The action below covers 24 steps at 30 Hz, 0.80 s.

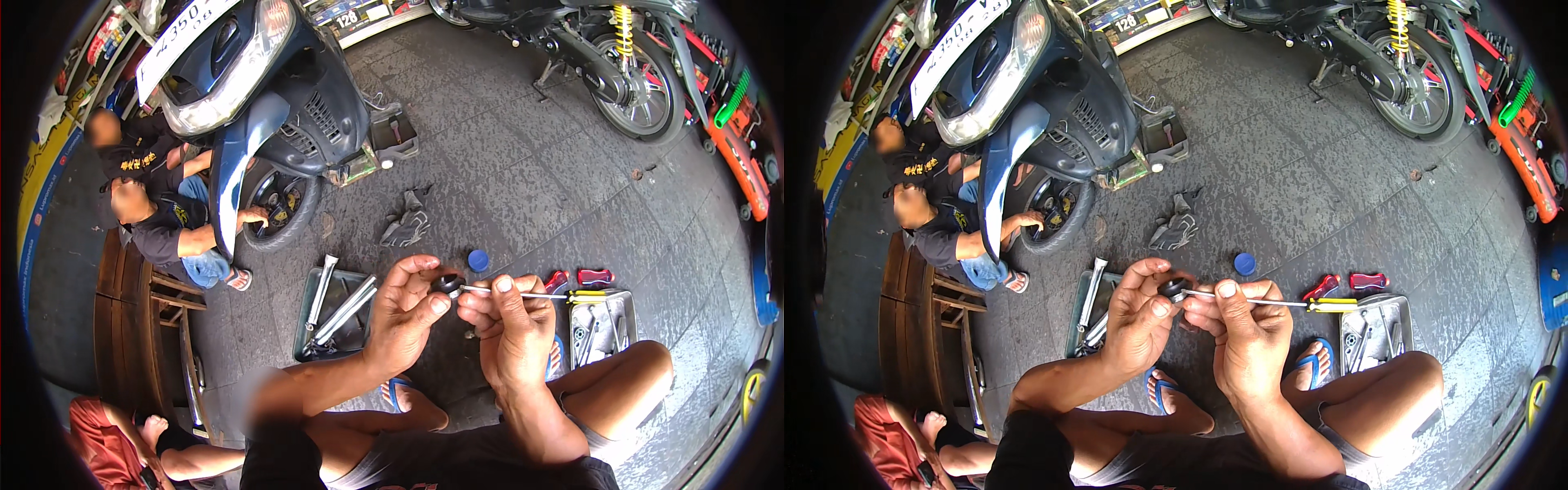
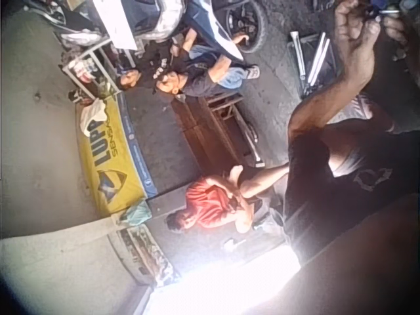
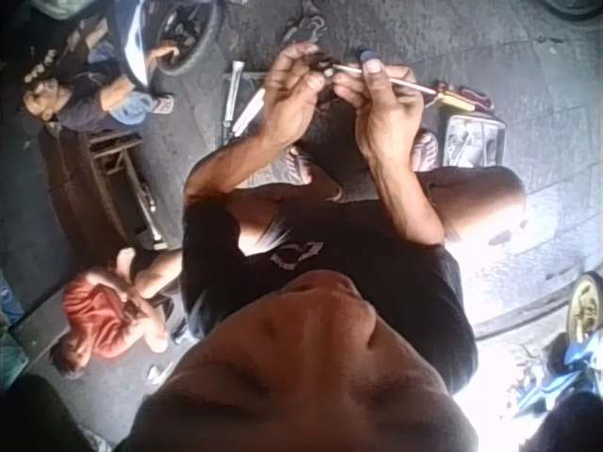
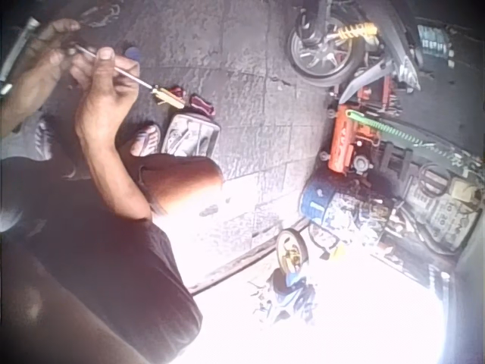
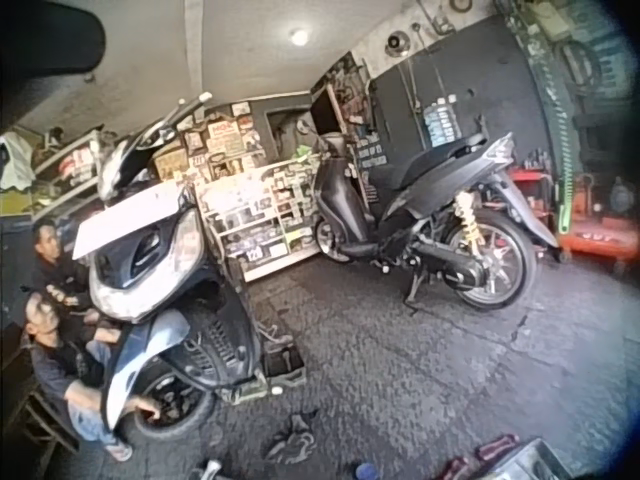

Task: The person sits on the floor of a workshop and works on a small cylindrical mechanical part. They use a hammer to tap the part, a screwdriver to adjust internal components, and a cloth to wipe it clean. The person repeatedly handles the part, inspecting and manipulating it with various tools.

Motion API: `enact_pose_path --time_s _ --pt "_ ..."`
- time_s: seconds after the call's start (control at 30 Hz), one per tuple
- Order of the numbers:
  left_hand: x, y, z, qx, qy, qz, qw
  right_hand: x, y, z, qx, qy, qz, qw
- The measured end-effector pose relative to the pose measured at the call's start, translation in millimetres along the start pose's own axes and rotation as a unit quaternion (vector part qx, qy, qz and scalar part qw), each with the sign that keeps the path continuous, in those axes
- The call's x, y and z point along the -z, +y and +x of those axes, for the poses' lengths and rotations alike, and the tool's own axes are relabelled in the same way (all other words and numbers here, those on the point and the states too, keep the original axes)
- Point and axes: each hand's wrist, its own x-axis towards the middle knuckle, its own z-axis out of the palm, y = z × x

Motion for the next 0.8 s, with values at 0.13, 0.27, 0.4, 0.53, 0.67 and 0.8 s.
enact_pose_path --time_s 0.13,0.27,0.4,0.53,0.67,0.8 --pt "6.6 6.1 -4.2 0.112 -0.031 0.034 0.993 -4.9 -6.3 5.6 0.012 -0.016 0.002 1.0" --pt "10.5 5.3 3.7 0.117 -0.052 -0.089 0.988 4.9 -12.1 6.1 0.092 -0.025 -0.084 0.992" --pt "4.5 14.9 6.1 0.135 -0.053 -0.108 0.983 7.3 -17.0 2.5 0.117 -0.051 -0.137 0.982" --pt "5.0 13.0 6.0 0.105 -0.067 -0.082 0.989 5.2 -15.2 -1.3 0.103 -0.089 -0.165 0.977" --pt "7.8 11.1 4.1 0.097 -0.053 -0.053 0.993 6.7 -7.9 -2.0 0.121 -0.119 -0.17 0.971" --pt "8.3 13.5 1.4 0.103 -0.03 -0.035 0.994 5.2 -4.0 -1.5 0.127 -0.136 -0.18 0.966"
